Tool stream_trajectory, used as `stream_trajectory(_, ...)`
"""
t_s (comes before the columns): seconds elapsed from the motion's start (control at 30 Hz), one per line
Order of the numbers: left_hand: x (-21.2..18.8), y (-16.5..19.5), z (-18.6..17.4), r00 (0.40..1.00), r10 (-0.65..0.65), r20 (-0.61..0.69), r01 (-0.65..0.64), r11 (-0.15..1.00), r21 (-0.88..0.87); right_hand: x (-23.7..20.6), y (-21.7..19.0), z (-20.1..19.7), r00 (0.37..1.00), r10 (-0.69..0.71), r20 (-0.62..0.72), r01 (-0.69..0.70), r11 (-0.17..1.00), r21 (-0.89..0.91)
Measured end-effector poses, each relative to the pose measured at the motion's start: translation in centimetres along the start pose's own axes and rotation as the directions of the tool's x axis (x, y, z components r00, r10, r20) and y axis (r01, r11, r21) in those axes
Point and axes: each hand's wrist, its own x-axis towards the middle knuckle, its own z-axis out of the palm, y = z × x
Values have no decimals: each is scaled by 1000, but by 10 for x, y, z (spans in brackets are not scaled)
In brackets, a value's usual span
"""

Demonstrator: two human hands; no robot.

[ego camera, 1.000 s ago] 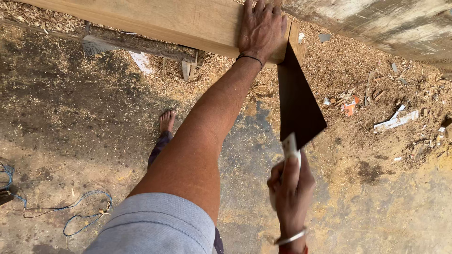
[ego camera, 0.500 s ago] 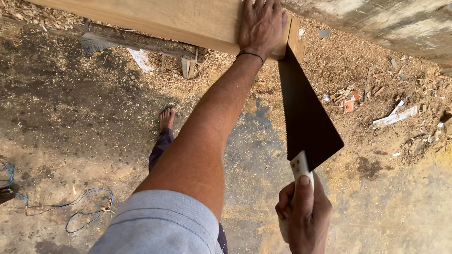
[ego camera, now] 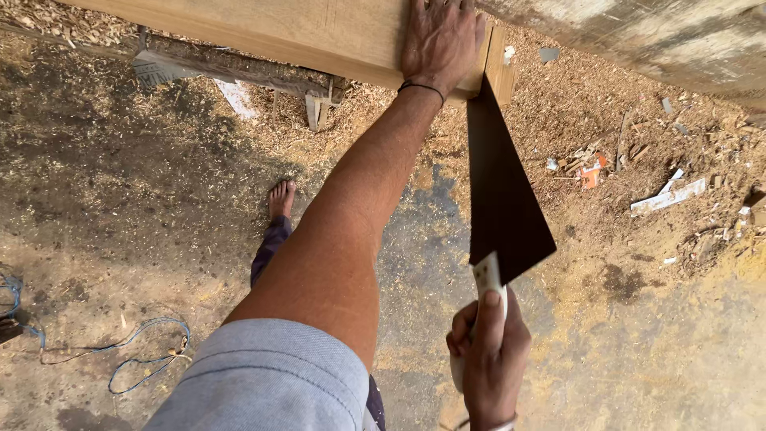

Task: The person holds a wooden plank steady on a support with one hand and saws through it with a hand saw, making repeated back-and-forth strokes. They then reposition the plank and continue sawing another section.

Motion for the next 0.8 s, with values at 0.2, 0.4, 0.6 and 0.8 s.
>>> stream_trajectory(0.2,2,1,-4,994,-22,104,25,999,-30,82,-51,34,992,-117,47,123,979,-162)
stream_trajectory(0.4,6,-3,-12,958,3,287,8,999,-37,141,-43,77,979,-189,79,190,982,0)
stream_trajectory(0.6,1,1,-31,955,1,296,4,1000,-18,-21,23,2,982,184,-38,-169,956,239)
stream_trajectory(0.8,0,-2,-13,988,15,151,-17,1000,12,93,-37,53,995,-87,55,89,995,-35)
